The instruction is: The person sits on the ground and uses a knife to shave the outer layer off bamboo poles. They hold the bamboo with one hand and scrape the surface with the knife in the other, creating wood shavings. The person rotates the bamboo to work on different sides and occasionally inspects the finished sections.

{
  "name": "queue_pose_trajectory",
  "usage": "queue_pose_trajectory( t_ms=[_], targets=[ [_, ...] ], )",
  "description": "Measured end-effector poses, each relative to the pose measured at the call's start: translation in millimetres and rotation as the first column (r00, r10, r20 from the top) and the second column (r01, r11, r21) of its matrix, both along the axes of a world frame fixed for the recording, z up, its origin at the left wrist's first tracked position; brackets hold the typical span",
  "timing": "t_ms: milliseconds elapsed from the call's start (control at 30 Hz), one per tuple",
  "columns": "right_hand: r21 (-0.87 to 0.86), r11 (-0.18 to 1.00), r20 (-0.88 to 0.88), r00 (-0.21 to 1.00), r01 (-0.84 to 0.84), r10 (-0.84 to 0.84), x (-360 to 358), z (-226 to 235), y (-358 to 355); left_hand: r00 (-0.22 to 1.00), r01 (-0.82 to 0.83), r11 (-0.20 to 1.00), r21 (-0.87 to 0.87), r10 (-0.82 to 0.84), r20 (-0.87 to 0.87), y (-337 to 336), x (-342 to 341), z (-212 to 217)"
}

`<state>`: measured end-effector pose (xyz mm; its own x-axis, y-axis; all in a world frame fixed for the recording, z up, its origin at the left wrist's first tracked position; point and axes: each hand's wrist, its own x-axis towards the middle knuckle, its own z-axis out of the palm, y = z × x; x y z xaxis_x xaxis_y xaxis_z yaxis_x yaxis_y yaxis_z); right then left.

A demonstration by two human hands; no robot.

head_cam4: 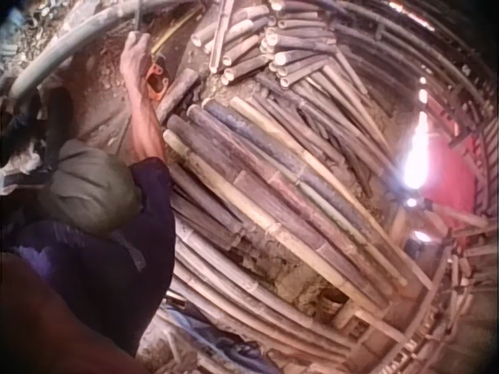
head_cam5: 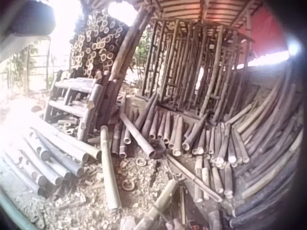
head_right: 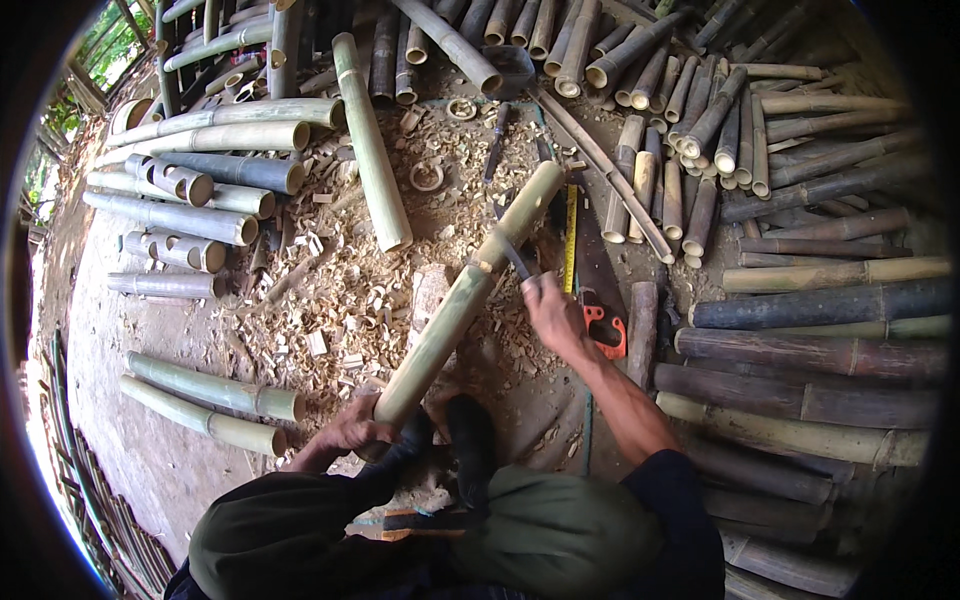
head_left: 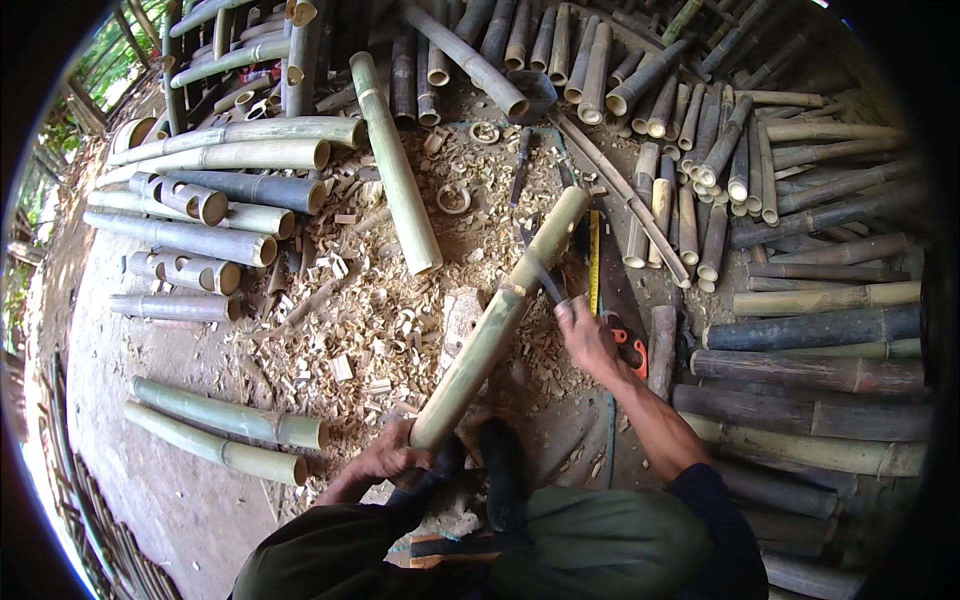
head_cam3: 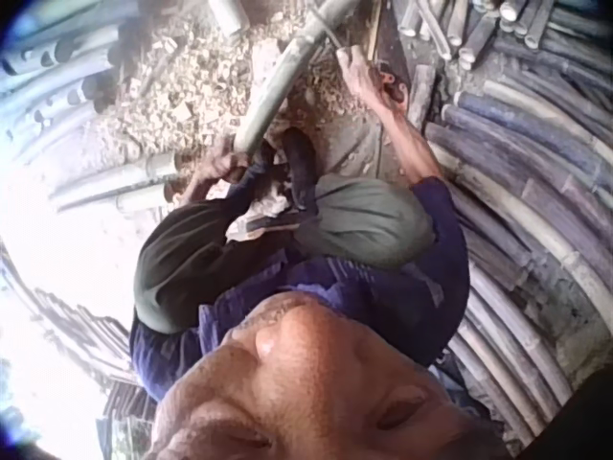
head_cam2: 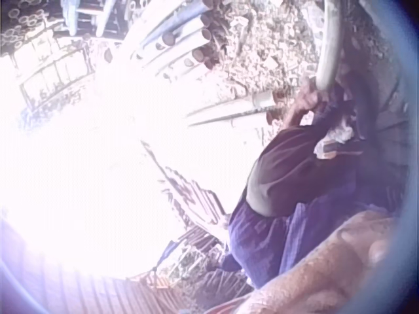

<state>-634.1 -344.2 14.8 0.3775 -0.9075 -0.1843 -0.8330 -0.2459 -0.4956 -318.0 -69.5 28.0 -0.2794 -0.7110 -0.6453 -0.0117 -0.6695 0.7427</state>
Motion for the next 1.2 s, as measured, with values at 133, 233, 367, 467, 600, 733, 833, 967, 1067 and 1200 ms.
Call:
queue_pose_trajectory(
  t_ms=[133, 233, 367, 467, 600, 733, 833, 967, 1067, 1200],
  targets=[
    [0.014, 0.912, -0.054, 0.911, -0.410, 0.410, 16, 14, 36, 0.987, -0.088, 0.996, -0.018, 0.085, -0.134, 16, 5, -21],
    [0.010, 0.994, 0.007, 0.994, 0.106, -0.106, 0, -5, 1, 0.976, -0.131, 0.991, -0.012, 0.126, -0.179, 21, 0, -38],
    [0.036, 0.951, 0.029, 0.951, -0.307, 0.306, 23, 21, 38, 0.954, -0.139, 0.990, 0.023, 0.140, -0.265, 26, 6, -41],
    [0.026, 0.993, -0.003, 0.993, -0.119, 0.119, 10, 2, 34, 0.949, -0.135, 0.989, 0.060, 0.146, -0.280, 24, 2, -39],
    [0.102, 0.995, 0.089, 0.996, 0.000, -0.009, 17, -4, 21, 0.959, -0.165, 0.984, 0.074, 0.178, -0.223, 32, 5, -38],
    [-0.027, 0.953, 0.016, 0.954, -0.300, 0.301, 15, 6, 55, 0.961, -0.086, 0.990, 0.116, 0.113, -0.252, 32, 5, -38],
    [0.005, 0.973, 0.104, 0.968, 0.231, -0.230, -12, -28, 15, 0.969, -0.108, 0.981, 0.163, 0.141, -0.202, 26, 3, -21],
    [0.089, 0.993, 0.107, 0.991, 0.072, -0.082, 8, 20, 36, 0.972, -0.122, 0.978, 0.172, 0.153, -0.179, 23, 16, -20],
    [0.063, 0.992, 0.139, 0.985, -0.107, 0.097, 20, 40, 67, 0.997, 0.004, 0.997, -0.073, 0.002, 0.076, -2, 22, 21],
    [0.025, 0.913, -0.007, 0.913, -0.407, 0.408, 33, 44, 99, 0.695, 0.179, 0.984, -0.016, -0.115, 0.710, -15, 16, 46]
  ],
)
